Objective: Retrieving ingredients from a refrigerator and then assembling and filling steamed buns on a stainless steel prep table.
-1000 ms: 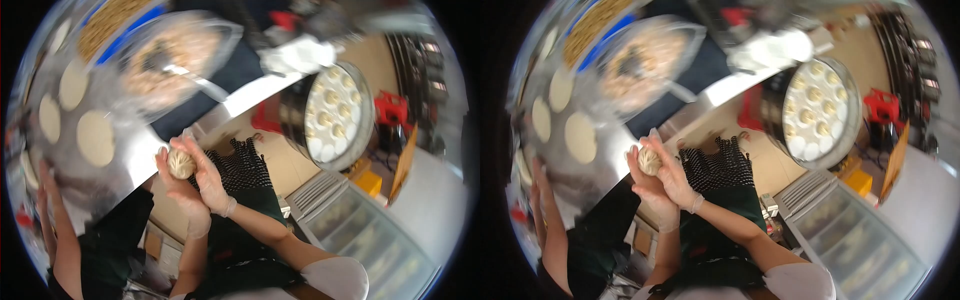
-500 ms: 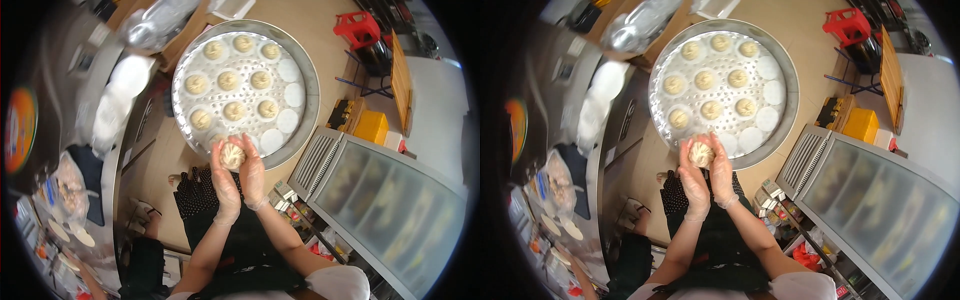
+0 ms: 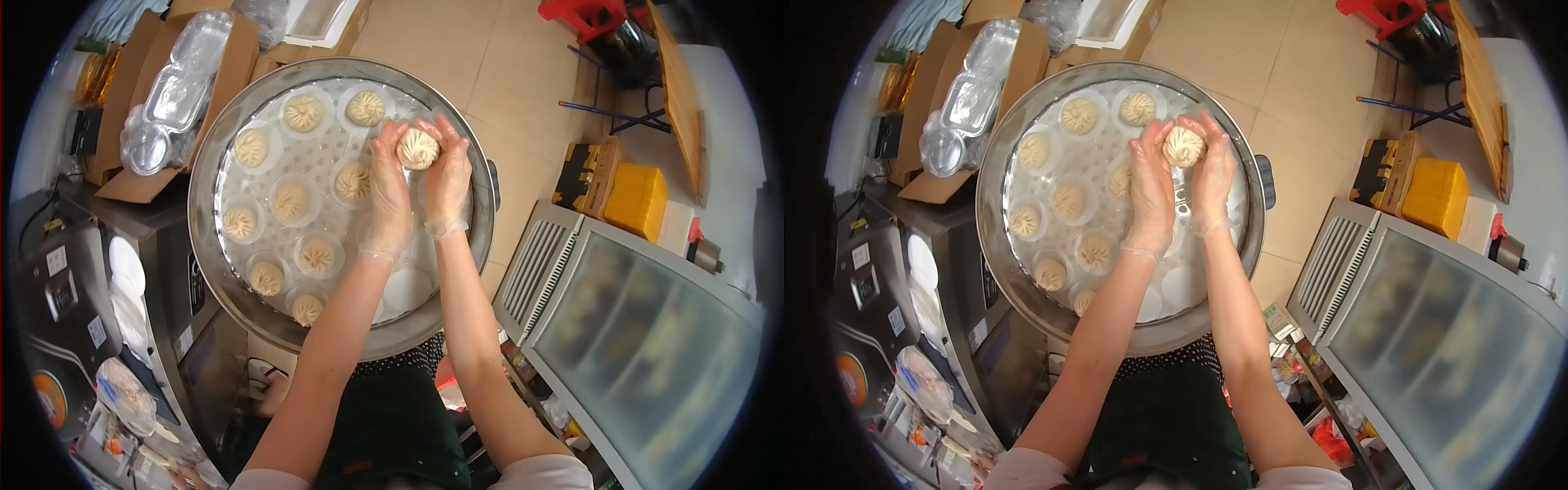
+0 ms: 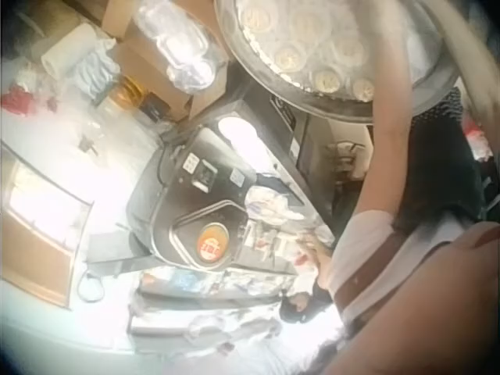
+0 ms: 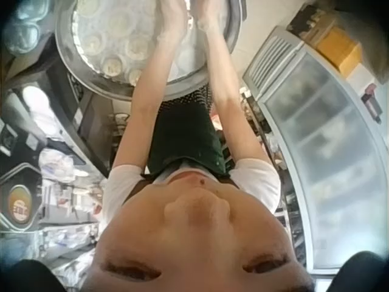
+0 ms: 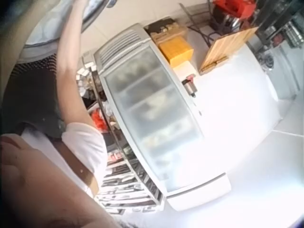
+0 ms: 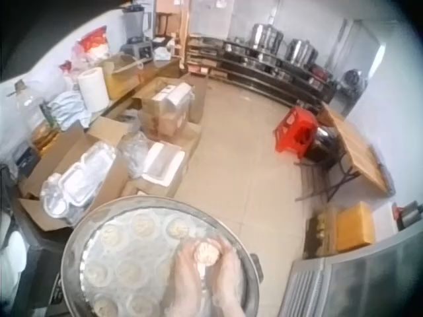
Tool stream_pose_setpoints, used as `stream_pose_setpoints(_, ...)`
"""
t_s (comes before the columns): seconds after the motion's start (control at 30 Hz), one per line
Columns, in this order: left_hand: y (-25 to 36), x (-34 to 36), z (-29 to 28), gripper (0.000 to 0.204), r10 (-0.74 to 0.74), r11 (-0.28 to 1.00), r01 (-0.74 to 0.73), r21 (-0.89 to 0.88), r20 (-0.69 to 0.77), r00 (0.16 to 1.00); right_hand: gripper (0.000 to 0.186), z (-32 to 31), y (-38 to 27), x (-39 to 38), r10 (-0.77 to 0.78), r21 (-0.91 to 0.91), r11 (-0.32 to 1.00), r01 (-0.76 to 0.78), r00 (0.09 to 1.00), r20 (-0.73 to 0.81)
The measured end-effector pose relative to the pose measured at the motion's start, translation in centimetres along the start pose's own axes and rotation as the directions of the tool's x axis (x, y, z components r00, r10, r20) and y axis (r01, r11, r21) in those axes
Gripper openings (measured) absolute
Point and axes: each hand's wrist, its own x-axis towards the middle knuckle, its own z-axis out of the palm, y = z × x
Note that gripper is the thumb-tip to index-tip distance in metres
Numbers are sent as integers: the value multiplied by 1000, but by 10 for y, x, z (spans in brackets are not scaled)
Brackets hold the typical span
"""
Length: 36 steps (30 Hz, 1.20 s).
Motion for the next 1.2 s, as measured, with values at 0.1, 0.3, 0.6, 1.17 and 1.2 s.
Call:
stream_pose_setpoints(0.1,-16,16,4,83,12,1000,-12,25,5,1000,73,-11,15,19,6,46,999,-5,1000,-30)
stream_pose_setpoints(0.3,-33,27,-2,78,6,998,-6,61,-8,1000,69,-24,36,31,22,25,999,-22,1000,3)
stream_pose_setpoints(0.6,-15,14,-4,73,76,987,-76,145,2,997,49,-22,19,6,-144,-340,931,136,990,1)
stream_pose_setpoints(1.17,84,-254,-110,41,-11,684,135,717,-175,985,72,-21,-35,-69,-88,-836,521,172,985,147)
stream_pose_setpoints(1.2,86,-281,-124,38,-57,748,211,629,-256,965,69,-25,-40,-95,-73,-837,524,154,988,136)
